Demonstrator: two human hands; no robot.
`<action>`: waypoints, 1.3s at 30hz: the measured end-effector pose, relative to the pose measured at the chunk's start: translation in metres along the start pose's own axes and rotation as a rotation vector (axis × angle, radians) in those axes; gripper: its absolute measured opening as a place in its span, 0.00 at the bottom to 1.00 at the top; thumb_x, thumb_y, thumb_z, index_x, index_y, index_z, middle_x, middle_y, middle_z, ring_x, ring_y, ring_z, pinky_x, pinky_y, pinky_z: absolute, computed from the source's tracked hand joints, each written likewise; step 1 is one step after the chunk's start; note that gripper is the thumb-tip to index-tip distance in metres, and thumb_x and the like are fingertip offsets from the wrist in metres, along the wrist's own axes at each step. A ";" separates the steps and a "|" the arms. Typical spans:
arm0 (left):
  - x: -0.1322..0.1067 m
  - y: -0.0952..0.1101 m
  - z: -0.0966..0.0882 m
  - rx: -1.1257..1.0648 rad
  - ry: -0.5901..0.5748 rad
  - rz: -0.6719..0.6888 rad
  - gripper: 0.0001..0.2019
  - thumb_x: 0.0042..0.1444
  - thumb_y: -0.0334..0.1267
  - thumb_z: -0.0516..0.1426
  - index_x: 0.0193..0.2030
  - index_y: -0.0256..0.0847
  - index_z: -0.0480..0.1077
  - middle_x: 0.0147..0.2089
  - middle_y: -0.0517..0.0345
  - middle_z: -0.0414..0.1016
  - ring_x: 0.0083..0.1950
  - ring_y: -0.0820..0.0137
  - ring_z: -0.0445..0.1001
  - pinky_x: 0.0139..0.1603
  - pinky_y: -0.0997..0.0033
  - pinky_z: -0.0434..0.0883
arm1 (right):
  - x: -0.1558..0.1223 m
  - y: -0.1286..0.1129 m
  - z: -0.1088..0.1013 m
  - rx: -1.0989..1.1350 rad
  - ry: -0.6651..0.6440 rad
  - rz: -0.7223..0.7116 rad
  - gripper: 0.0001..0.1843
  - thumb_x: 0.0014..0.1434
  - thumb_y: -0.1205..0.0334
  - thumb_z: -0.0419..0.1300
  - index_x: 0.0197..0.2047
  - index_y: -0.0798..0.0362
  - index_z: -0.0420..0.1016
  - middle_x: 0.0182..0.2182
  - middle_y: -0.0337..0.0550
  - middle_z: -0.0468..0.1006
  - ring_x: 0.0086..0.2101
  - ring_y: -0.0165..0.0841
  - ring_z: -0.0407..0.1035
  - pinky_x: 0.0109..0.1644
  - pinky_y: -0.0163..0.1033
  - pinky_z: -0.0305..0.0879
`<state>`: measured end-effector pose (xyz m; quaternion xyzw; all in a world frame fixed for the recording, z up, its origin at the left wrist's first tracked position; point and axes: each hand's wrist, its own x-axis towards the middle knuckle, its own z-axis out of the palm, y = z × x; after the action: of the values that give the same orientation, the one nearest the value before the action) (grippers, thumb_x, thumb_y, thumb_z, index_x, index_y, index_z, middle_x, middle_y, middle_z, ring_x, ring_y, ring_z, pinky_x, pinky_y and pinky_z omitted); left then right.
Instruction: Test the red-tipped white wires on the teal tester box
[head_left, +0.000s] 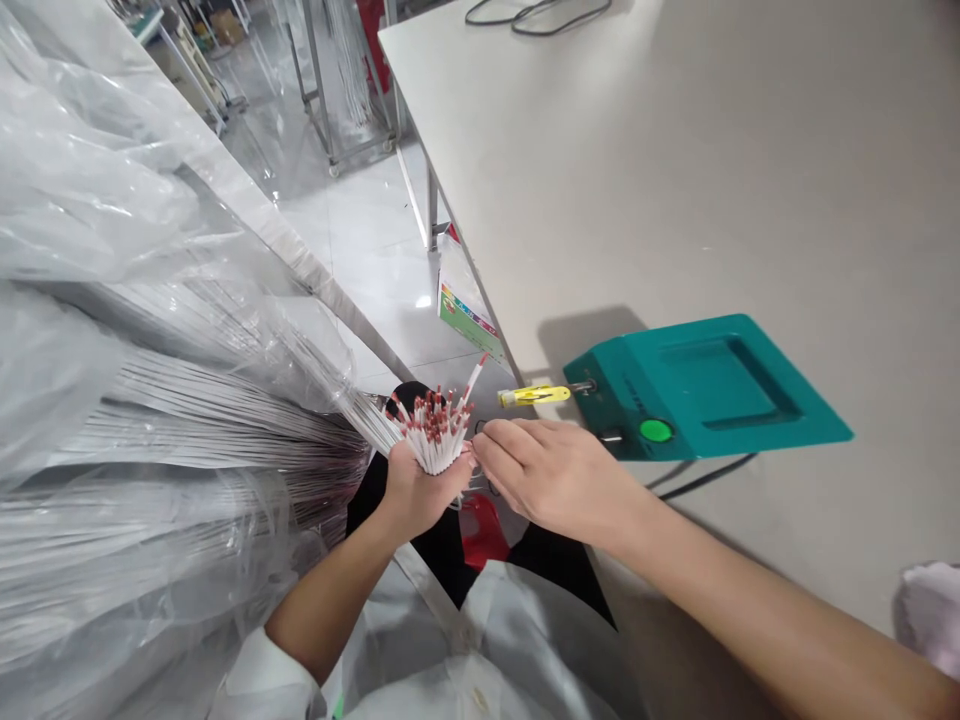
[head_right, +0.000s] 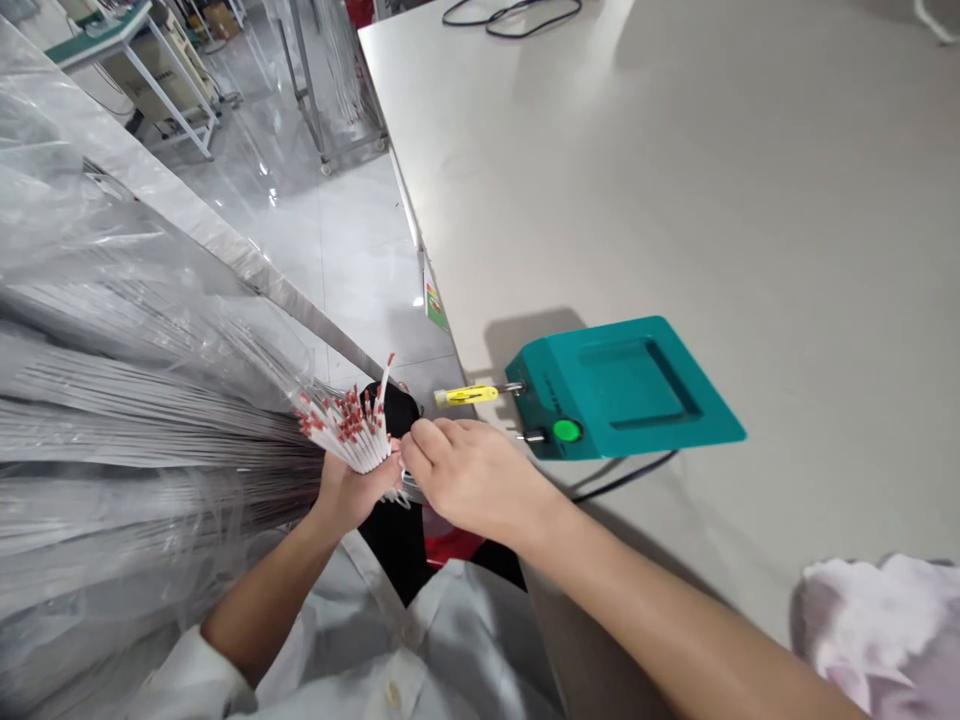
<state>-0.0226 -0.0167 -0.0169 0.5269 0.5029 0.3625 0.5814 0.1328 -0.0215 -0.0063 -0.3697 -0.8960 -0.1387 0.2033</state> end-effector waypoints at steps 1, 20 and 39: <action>0.001 -0.001 0.002 -0.006 0.011 -0.022 0.10 0.45 0.33 0.56 0.16 0.39 0.63 0.18 0.61 0.64 0.24 0.74 0.63 0.28 0.72 0.62 | 0.001 0.000 0.000 -0.022 -0.024 0.000 0.07 0.56 0.70 0.53 0.29 0.57 0.72 0.23 0.43 0.72 0.22 0.32 0.64 0.25 0.38 0.55; 0.023 -0.003 0.013 -0.196 0.007 -0.188 0.18 0.45 0.35 0.59 0.45 0.34 0.72 0.20 0.62 0.71 0.19 0.78 0.65 0.24 0.75 0.64 | -0.007 0.058 -0.035 -0.184 -0.373 0.099 0.15 0.59 0.72 0.47 0.36 0.53 0.74 0.31 0.44 0.76 0.34 0.38 0.69 0.56 0.54 0.51; 0.032 0.009 0.021 -0.173 0.018 -0.210 0.20 0.43 0.34 0.61 0.45 0.32 0.72 0.19 0.63 0.69 0.19 0.79 0.63 0.22 0.77 0.63 | 0.003 0.064 -0.029 -0.131 -0.460 0.136 0.13 0.54 0.75 0.51 0.24 0.53 0.71 0.25 0.46 0.77 0.43 0.41 0.69 0.57 0.61 0.47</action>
<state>0.0066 0.0105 -0.0156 0.4160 0.5274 0.3463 0.6549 0.1849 0.0130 0.0269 -0.4633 -0.8809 -0.0947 -0.0217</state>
